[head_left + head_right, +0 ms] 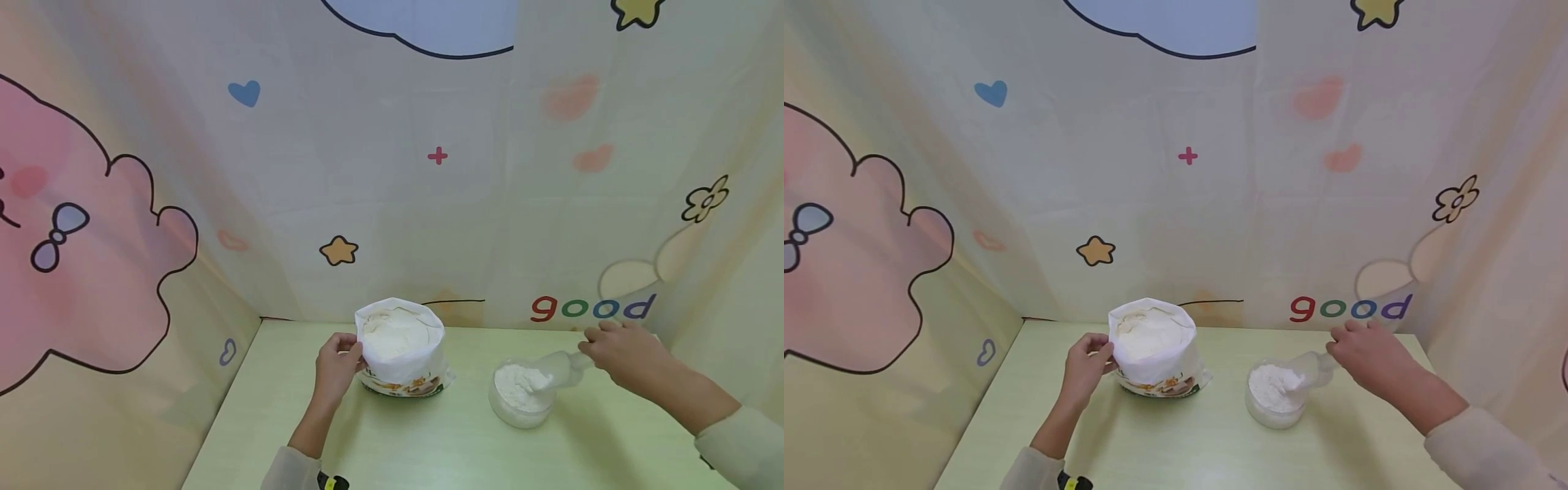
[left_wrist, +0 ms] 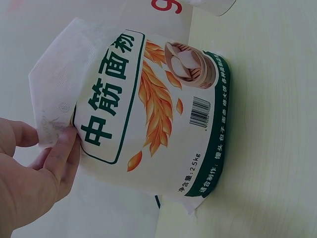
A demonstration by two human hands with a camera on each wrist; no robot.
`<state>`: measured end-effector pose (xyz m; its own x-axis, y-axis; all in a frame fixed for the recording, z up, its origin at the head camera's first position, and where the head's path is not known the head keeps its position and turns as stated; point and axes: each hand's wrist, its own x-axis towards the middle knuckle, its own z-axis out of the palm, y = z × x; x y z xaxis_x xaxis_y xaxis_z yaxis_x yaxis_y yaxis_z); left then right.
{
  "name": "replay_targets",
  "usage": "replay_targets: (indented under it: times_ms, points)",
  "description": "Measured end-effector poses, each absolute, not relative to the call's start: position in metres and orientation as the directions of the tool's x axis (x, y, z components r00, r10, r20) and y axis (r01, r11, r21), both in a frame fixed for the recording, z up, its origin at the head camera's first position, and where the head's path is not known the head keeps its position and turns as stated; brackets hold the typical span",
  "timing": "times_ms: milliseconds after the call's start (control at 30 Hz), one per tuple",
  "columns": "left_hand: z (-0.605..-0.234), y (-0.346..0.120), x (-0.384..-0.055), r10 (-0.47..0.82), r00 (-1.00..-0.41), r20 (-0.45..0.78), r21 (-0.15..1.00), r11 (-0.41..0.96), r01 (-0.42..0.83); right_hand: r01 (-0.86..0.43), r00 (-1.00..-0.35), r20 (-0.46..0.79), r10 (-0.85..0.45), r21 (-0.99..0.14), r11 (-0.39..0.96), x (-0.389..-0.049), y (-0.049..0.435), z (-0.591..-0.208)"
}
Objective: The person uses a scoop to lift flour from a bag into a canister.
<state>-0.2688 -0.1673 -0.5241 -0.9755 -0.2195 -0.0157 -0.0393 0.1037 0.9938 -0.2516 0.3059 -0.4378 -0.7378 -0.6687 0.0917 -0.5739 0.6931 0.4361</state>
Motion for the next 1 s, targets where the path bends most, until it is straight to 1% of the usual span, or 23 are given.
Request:
replay_targets:
  times_ms: [167,367,633,767,1000]
  points:
    - [-0.525,-0.167,-0.269,-0.217,-0.976,-0.004,0.994,0.109,-0.029,-0.565,-0.729,0.118,-0.675,0.453,0.69,-0.252,0.308,-0.431]
    - [-0.525,-0.168,-0.269,-0.215,-0.977,-0.006,0.993,0.114,-0.031,-0.558,-0.736,0.104,-0.669,0.467,0.686,-0.251,0.309,-0.424]
    - [-0.525,-0.168,-0.269,-0.219,-0.976,-0.019,0.993,0.111,-0.044,-0.55,-0.727,0.121,-0.676,0.488,0.678,-0.25,0.308,-0.421]
    - [-0.526,-0.168,-0.27,-0.218,-0.976,-0.017,0.993,0.112,-0.042,-0.555,-0.732,0.128,-0.669,0.456,0.695,-0.251,0.311,-0.421]
    - [-0.528,-0.168,-0.271,-0.218,-0.976,-0.014,0.993,0.11,-0.039,-0.541,-0.784,0.131,-0.607,0.335,0.771,-0.254,0.32,-0.427]
